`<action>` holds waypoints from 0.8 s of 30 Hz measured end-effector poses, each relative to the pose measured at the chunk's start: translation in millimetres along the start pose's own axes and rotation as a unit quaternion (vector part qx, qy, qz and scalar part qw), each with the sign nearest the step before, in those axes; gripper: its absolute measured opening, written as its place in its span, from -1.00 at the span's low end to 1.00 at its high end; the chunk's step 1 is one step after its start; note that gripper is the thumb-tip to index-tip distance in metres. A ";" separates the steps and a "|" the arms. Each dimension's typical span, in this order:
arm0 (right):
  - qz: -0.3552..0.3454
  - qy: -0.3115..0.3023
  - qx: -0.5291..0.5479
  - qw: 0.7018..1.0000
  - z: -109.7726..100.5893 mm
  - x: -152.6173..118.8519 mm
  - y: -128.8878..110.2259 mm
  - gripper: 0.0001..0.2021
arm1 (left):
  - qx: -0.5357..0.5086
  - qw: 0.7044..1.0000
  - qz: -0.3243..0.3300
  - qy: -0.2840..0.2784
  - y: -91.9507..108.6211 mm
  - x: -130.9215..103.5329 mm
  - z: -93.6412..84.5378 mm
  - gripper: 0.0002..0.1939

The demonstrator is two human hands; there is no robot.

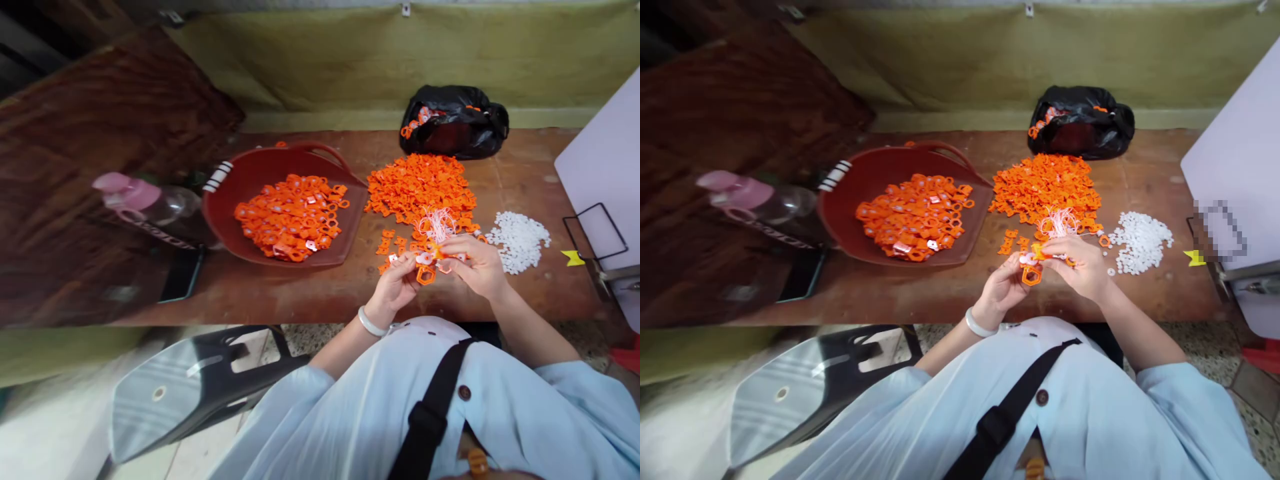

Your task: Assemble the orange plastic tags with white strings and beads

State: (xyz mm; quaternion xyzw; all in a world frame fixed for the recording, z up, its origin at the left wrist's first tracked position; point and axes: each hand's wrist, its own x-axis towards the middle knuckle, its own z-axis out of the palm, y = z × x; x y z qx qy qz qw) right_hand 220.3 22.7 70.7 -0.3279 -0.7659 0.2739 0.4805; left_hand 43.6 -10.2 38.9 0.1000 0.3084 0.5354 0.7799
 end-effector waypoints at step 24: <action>-0.030 -0.047 0.009 0.998 8.7 -3.2 7.2 -0.88 | 0.040 0.999 0.014 0.007 -2.4 -2.5 -0.7 -0.74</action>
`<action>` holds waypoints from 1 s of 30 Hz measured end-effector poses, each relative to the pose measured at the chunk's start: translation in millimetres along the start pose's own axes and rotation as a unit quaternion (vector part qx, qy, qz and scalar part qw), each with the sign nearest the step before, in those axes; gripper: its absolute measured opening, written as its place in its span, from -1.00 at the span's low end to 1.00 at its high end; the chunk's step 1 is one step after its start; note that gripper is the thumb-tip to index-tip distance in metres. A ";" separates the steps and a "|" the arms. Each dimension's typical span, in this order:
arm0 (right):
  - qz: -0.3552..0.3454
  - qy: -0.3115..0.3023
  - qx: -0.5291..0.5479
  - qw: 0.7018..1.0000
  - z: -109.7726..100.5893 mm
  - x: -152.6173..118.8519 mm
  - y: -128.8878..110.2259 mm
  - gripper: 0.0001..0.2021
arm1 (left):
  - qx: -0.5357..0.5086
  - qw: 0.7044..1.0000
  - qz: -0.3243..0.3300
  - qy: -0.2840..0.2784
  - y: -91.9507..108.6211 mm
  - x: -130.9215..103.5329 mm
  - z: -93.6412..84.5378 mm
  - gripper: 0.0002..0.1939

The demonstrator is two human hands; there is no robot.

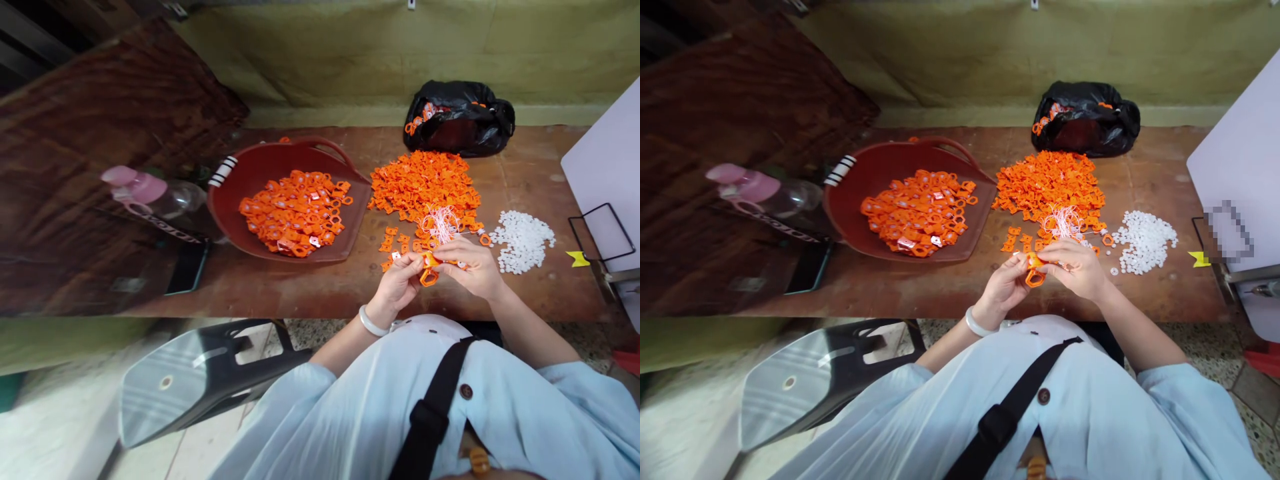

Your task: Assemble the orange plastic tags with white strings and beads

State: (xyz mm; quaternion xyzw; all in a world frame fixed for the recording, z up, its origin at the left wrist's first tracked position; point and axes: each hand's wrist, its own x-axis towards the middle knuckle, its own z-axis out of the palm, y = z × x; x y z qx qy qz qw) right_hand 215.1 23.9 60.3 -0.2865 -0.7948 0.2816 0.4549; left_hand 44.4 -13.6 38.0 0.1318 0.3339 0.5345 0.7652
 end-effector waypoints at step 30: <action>0.082 0.082 -0.028 0.993 11.2 -29.6 -8.0 -0.60 | 0.202 0.954 0.219 -0.015 -9.1 -11.6 10.5 -0.72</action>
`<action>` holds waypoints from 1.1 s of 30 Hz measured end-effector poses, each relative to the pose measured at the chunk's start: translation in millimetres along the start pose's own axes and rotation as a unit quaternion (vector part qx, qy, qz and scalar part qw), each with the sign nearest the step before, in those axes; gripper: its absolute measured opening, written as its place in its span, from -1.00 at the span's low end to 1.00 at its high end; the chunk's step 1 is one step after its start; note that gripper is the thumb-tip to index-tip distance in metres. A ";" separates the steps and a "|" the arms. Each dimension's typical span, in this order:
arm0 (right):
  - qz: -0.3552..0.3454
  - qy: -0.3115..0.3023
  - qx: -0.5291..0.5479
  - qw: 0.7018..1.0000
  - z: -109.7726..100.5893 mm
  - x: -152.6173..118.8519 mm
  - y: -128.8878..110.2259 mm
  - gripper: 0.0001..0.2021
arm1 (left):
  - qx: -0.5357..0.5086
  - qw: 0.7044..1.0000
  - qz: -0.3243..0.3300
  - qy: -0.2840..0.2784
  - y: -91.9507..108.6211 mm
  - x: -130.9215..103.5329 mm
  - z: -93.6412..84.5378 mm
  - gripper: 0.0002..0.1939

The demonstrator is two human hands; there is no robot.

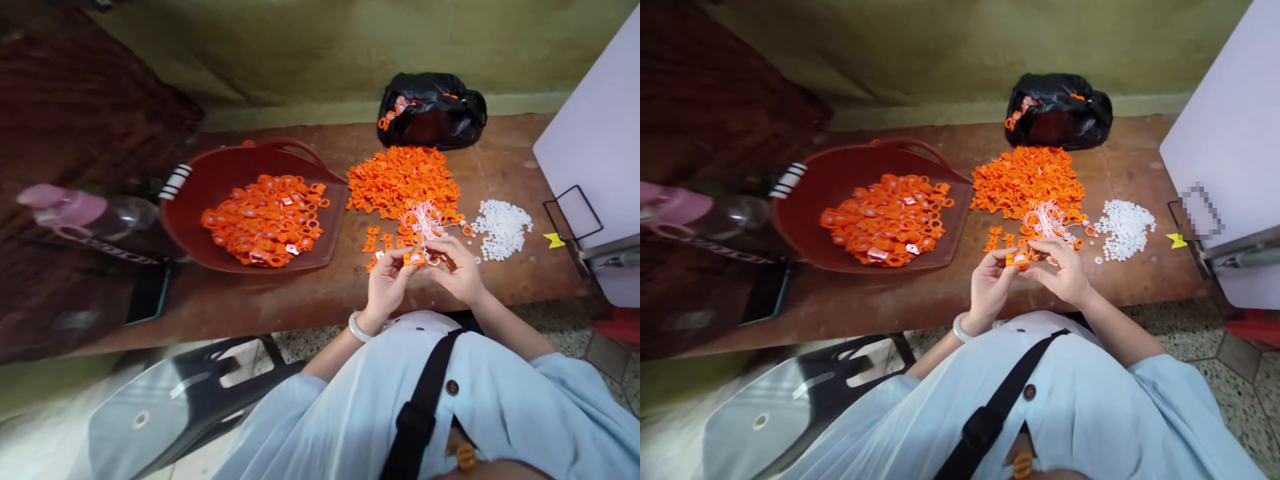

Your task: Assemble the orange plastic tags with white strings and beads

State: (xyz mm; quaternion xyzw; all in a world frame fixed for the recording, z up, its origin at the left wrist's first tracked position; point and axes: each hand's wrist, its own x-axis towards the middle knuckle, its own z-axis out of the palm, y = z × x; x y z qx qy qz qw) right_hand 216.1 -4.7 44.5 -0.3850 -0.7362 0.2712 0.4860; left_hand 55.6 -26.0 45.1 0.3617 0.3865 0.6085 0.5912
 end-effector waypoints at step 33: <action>-0.017 0.001 0.101 0.995 6.2 0.0 -5.4 -0.81 | 0.169 0.959 0.221 -0.049 -3.2 -4.9 -8.2 -0.82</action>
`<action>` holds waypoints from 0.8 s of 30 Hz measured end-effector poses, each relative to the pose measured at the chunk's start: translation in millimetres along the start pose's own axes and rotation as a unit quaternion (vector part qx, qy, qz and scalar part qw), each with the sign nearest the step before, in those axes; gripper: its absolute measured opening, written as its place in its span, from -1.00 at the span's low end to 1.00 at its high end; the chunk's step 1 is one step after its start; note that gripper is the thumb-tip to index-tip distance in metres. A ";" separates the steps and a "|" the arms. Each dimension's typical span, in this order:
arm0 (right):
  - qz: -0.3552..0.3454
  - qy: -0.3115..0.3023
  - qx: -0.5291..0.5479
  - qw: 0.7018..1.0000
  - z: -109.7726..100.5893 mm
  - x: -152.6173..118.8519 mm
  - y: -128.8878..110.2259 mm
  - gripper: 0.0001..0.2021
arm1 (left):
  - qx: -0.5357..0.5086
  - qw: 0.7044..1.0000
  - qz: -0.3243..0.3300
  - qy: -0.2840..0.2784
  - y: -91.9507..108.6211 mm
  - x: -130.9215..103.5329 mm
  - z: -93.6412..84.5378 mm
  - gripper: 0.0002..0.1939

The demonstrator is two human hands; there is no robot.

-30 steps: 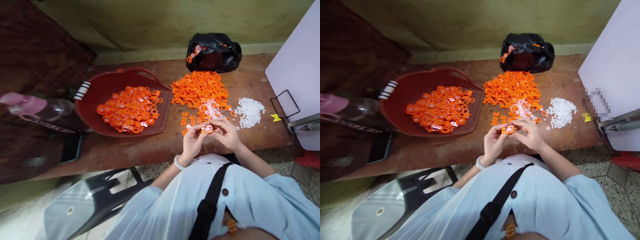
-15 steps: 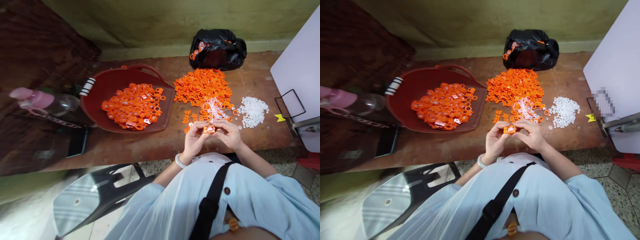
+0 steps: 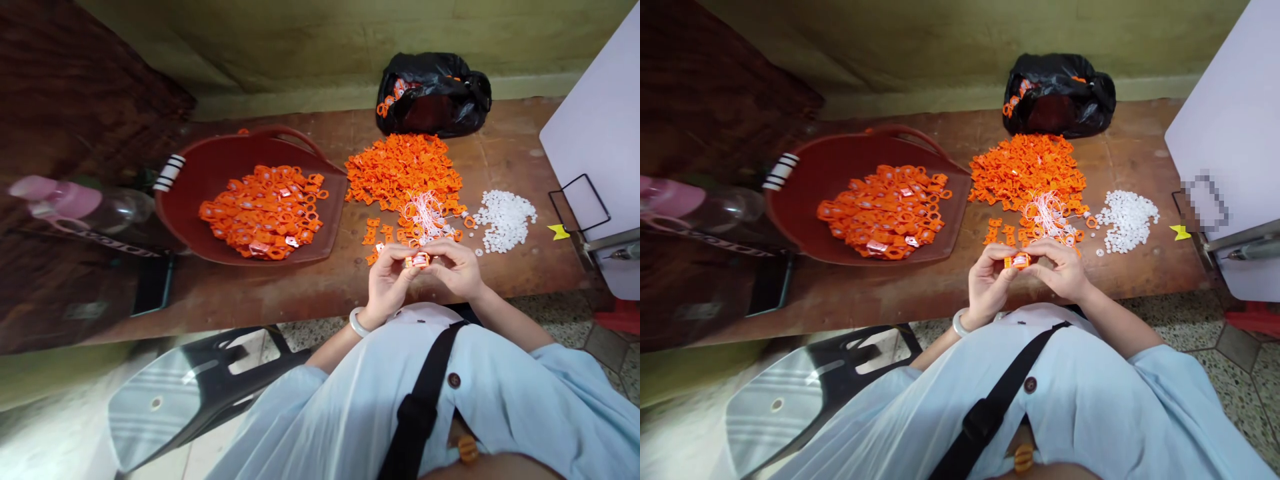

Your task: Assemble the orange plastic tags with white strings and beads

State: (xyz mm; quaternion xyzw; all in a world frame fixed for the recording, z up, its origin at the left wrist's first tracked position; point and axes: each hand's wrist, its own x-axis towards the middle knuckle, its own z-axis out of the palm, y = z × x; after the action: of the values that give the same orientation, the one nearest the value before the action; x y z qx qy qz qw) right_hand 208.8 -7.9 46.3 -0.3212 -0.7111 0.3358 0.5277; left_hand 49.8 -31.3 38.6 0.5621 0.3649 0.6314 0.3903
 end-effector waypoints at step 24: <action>0.431 0.016 0.224 0.874 9.9 18.1 40.3 -0.57 | -0.167 0.920 -0.351 0.037 -33.4 18.5 -2.8 -0.52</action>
State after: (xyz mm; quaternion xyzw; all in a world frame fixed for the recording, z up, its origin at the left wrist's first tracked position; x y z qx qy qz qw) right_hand 199.1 28.4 21.0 -0.4746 -0.3995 0.6748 0.3997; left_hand 48.6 -0.3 16.2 0.3005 0.4421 0.5259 0.6616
